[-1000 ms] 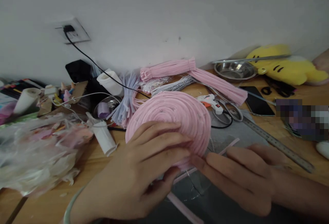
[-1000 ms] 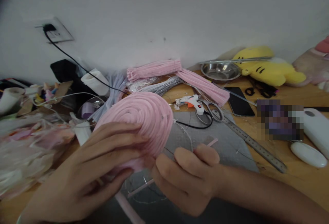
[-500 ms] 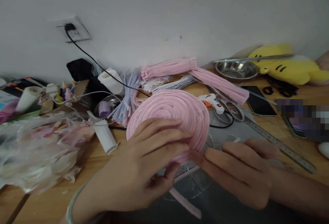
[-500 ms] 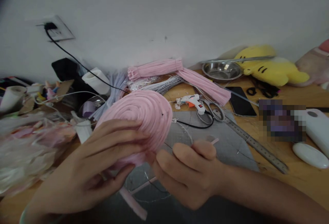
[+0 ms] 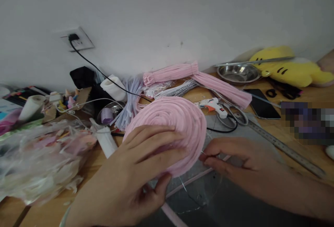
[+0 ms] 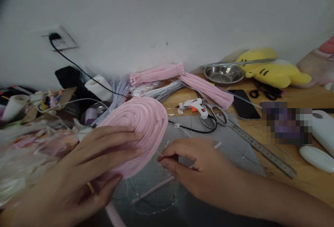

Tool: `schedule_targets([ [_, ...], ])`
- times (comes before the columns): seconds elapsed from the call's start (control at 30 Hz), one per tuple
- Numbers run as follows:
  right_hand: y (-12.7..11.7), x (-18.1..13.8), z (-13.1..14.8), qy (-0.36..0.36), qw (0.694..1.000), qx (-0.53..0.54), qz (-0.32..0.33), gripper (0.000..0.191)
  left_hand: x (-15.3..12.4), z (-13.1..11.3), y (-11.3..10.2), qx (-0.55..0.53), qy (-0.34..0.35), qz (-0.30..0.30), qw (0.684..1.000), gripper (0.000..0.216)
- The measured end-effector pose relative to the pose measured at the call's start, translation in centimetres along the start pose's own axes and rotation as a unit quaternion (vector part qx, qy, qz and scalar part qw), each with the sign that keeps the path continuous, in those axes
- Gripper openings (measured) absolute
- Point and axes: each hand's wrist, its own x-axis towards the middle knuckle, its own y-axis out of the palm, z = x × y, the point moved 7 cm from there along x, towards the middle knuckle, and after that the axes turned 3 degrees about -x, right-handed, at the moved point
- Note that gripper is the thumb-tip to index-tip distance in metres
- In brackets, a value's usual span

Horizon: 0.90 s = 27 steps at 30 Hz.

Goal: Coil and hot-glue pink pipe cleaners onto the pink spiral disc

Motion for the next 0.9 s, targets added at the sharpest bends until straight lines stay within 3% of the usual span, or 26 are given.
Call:
schedule_targets([
  [0.1, 0.7, 0.2, -0.5, 0.028, 0.993, 0.113, 0.033, 0.014, -0.1, 0.0, 0.2, 0.014, 0.007, 0.015, 1.0, 0.051],
  [0.2, 1.0, 0.4, -0.7, 0.046, 0.985, 0.16, 0.033, 0.01, -0.2, 0.0, 0.4, 0.022, 0.009, 0.031, 0.999, 0.055],
  [0.77, 1.1, 0.2, -0.3, 0.02, 0.978, 0.205, 0.015, 0.018, -0.1, -0.9, 0.2, 0.064, 0.067, -0.003, 0.996, 0.054],
  [0.9, 1.4, 0.4, -0.6, 0.041, 0.975, 0.217, 0.016, 0.015, -0.1, -0.4, 0.3, 0.046, 0.048, -0.001, 0.998, 0.052],
])
